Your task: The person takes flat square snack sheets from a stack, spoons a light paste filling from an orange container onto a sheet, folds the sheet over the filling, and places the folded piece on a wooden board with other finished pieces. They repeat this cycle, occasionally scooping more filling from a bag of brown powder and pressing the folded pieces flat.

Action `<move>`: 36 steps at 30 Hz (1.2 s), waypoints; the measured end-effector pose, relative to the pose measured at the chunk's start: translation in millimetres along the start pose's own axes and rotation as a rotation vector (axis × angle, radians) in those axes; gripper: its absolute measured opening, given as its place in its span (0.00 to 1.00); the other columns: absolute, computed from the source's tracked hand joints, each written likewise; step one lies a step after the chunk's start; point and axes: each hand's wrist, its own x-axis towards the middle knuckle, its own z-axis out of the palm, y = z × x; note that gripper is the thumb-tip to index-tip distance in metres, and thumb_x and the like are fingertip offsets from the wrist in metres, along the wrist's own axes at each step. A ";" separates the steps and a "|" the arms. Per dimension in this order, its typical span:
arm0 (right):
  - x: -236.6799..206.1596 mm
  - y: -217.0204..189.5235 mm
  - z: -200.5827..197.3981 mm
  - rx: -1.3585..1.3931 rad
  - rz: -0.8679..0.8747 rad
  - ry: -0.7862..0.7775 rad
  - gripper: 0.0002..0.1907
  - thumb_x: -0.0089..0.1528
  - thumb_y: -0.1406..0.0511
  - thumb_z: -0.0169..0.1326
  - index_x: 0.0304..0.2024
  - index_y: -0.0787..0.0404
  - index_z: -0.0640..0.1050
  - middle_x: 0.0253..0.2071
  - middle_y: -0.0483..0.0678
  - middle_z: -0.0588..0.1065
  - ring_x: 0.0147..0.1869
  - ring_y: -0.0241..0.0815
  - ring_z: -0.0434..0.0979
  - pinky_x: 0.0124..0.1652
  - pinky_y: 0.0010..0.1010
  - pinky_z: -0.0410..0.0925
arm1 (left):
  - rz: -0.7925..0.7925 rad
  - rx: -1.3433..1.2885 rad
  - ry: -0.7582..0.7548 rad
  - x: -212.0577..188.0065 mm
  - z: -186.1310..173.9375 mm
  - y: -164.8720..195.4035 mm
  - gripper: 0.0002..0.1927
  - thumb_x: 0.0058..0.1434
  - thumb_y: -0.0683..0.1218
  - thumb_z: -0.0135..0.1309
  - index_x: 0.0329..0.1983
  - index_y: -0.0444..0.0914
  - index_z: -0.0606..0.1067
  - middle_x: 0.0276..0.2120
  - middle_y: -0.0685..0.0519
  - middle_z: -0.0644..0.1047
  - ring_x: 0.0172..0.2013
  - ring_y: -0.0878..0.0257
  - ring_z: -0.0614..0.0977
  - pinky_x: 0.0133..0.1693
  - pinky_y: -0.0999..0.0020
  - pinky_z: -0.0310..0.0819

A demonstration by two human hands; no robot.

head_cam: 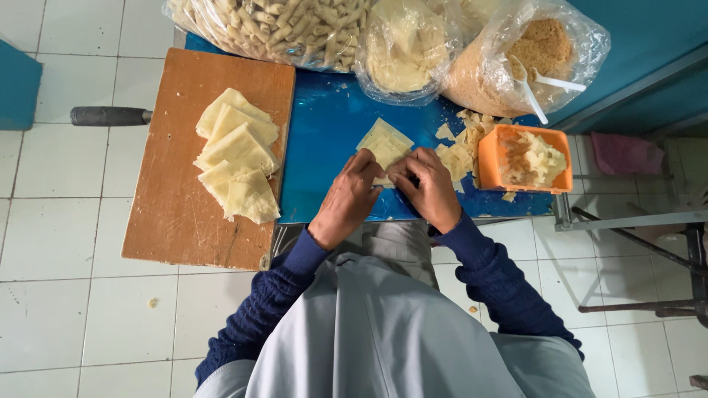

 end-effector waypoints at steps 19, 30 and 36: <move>-0.8 -0.5 3.2 -0.048 -0.081 0.026 0.07 0.61 0.69 0.62 0.42 0.62 0.80 0.38 0.48 0.71 0.45 0.50 0.69 0.45 0.40 0.64 | -0.020 -0.057 0.041 0.8 0.8 -3.3 0.05 0.62 0.31 0.52 0.38 0.33 0.73 0.41 0.45 0.72 0.43 0.46 0.79 0.42 0.56 0.74; -2.3 -1.3 4.4 -0.059 -0.060 0.024 0.06 0.63 0.68 0.62 0.42 0.61 0.80 0.37 0.48 0.70 0.44 0.49 0.69 0.44 0.40 0.65 | -0.024 -0.092 -0.003 1.2 -5.6 -1.0 0.07 0.58 0.34 0.57 0.39 0.32 0.75 0.41 0.45 0.71 0.41 0.47 0.79 0.41 0.56 0.73; -3.7 -2.9 4.3 -0.058 -0.076 0.046 0.06 0.62 0.70 0.61 0.42 0.61 0.79 0.38 0.49 0.71 0.46 0.51 0.70 0.46 0.40 0.65 | -0.026 -0.097 0.009 -0.8 -1.7 -4.7 0.06 0.59 0.35 0.57 0.38 0.32 0.74 0.41 0.46 0.71 0.42 0.47 0.78 0.41 0.56 0.73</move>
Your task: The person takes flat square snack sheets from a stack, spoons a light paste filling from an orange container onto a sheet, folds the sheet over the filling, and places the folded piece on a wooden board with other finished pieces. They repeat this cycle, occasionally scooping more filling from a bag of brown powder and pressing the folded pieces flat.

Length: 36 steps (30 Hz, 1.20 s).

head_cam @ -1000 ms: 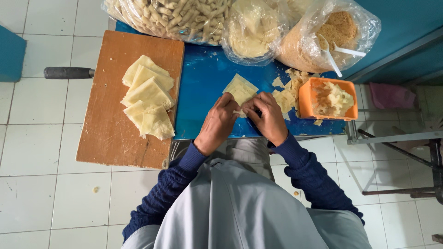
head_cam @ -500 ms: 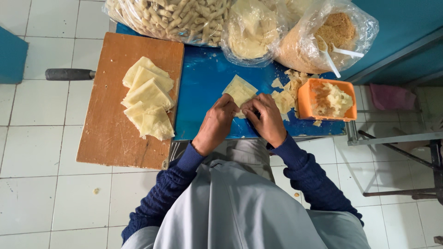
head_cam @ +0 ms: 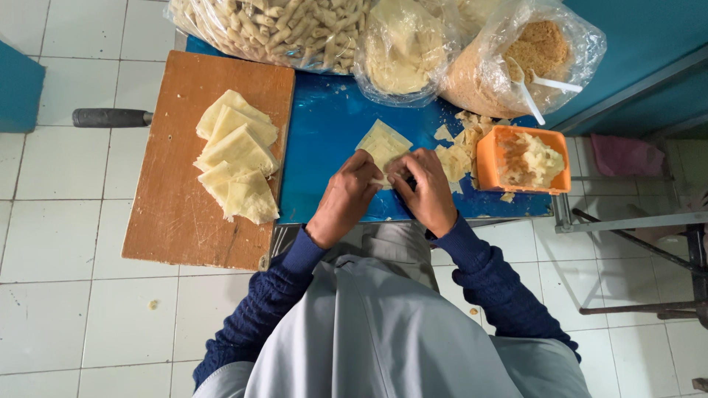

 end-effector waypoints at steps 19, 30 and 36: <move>7.1 0.0 -3.6 0.007 -0.057 -0.036 0.05 0.62 0.68 0.62 0.40 0.62 0.81 0.38 0.48 0.77 0.45 0.51 0.75 0.46 0.40 0.68 | 0.047 0.047 0.023 5.5 -1.4 0.5 0.03 0.64 0.35 0.53 0.39 0.34 0.72 0.42 0.46 0.70 0.40 0.44 0.78 0.38 0.54 0.73; 2.7 -9.6 -2.4 -0.074 -0.063 0.025 0.09 0.62 0.68 0.62 0.43 0.65 0.80 0.39 0.50 0.75 0.44 0.52 0.74 0.43 0.42 0.68 | 0.089 0.161 0.030 8.8 2.0 -1.8 0.05 0.60 0.37 0.55 0.37 0.33 0.71 0.43 0.46 0.69 0.44 0.45 0.75 0.45 0.53 0.72; 4.3 -11.8 0.1 -0.151 -0.116 0.040 0.05 0.61 0.68 0.62 0.39 0.63 0.80 0.38 0.50 0.74 0.44 0.53 0.72 0.45 0.42 0.67 | 0.051 0.065 0.027 4.2 -2.3 0.7 0.05 0.64 0.37 0.54 0.40 0.32 0.71 0.42 0.45 0.70 0.43 0.44 0.77 0.40 0.53 0.71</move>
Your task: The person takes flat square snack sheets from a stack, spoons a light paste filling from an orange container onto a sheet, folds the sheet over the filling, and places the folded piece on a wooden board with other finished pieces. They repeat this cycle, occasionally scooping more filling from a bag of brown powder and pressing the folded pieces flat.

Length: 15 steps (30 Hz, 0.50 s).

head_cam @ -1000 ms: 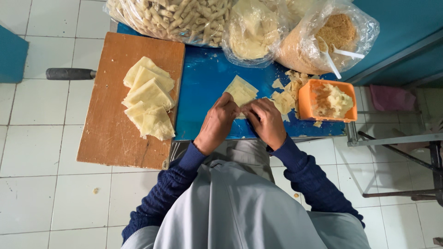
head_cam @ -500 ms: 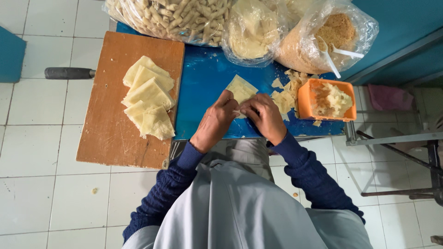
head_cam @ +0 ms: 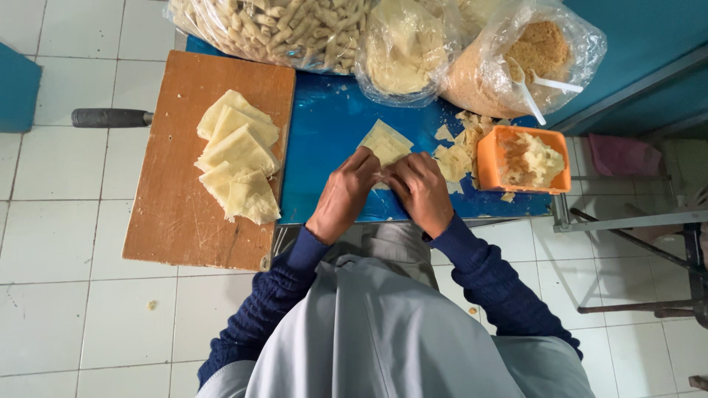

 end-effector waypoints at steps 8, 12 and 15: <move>1.9 0.5 0.6 0.018 0.071 -0.019 0.07 0.62 0.68 0.62 0.41 0.64 0.80 0.39 0.51 0.73 0.45 0.54 0.70 0.45 0.43 0.67 | 0.035 0.078 0.009 0.1 1.8 -1.9 0.05 0.62 0.35 0.51 0.41 0.32 0.70 0.44 0.45 0.69 0.46 0.46 0.75 0.45 0.54 0.71; 0.5 -3.5 -1.5 -0.043 0.001 0.009 0.10 0.62 0.67 0.62 0.44 0.64 0.80 0.40 0.49 0.73 0.44 0.51 0.70 0.45 0.42 0.65 | 0.047 0.176 0.010 4.1 2.9 -5.3 0.04 0.61 0.37 0.54 0.38 0.34 0.72 0.43 0.47 0.69 0.45 0.49 0.73 0.47 0.55 0.70; 1.4 -6.6 -1.5 -0.091 -0.034 0.021 0.08 0.61 0.65 0.63 0.42 0.59 0.81 0.40 0.46 0.74 0.43 0.50 0.70 0.43 0.41 0.64 | 0.036 0.271 0.042 5.9 3.8 -5.2 0.03 0.61 0.39 0.57 0.36 0.38 0.74 0.42 0.50 0.69 0.45 0.51 0.72 0.46 0.56 0.68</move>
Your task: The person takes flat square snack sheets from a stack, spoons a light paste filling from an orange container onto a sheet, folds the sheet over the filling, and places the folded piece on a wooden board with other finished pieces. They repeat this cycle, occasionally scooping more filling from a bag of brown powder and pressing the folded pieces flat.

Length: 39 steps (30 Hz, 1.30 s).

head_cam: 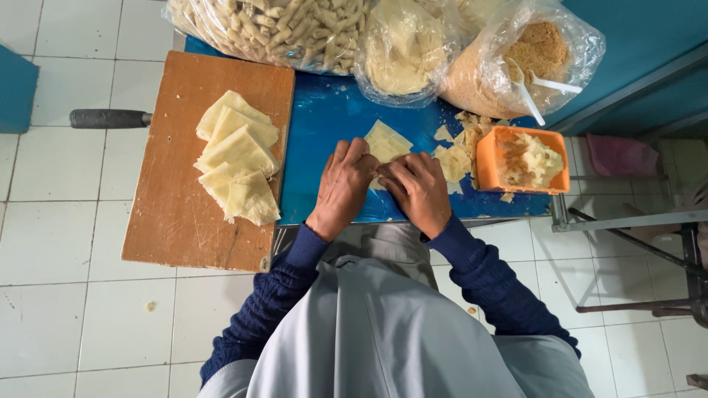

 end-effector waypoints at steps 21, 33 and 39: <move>-2.3 -9.1 3.7 -0.132 0.054 0.064 0.08 0.61 0.64 0.64 0.41 0.56 0.81 0.41 0.43 0.75 0.48 0.47 0.70 0.44 0.41 0.62 | -0.008 0.088 0.078 0.3 4.2 -1.3 0.04 0.61 0.42 0.59 0.37 0.42 0.75 0.49 0.50 0.70 0.56 0.48 0.68 0.53 0.52 0.64; -15.1 -10.7 7.7 -0.297 0.029 -0.008 0.22 0.62 0.72 0.55 0.59 0.58 0.79 0.54 0.45 0.70 0.57 0.50 0.67 0.53 0.42 0.64 | -0.006 0.093 0.001 -26.2 -6.8 13.3 0.15 0.63 0.39 0.53 0.54 0.37 0.74 0.53 0.49 0.73 0.56 0.52 0.73 0.56 0.55 0.64; 2.5 2.9 11.2 -0.353 0.078 -0.107 0.30 0.61 0.74 0.53 0.66 0.53 0.75 0.58 0.46 0.67 0.55 0.50 0.65 0.51 0.43 0.61 | 0.080 0.202 -0.072 -40.0 -8.2 18.3 0.18 0.66 0.46 0.54 0.59 0.39 0.73 0.57 0.49 0.73 0.60 0.56 0.72 0.61 0.52 0.61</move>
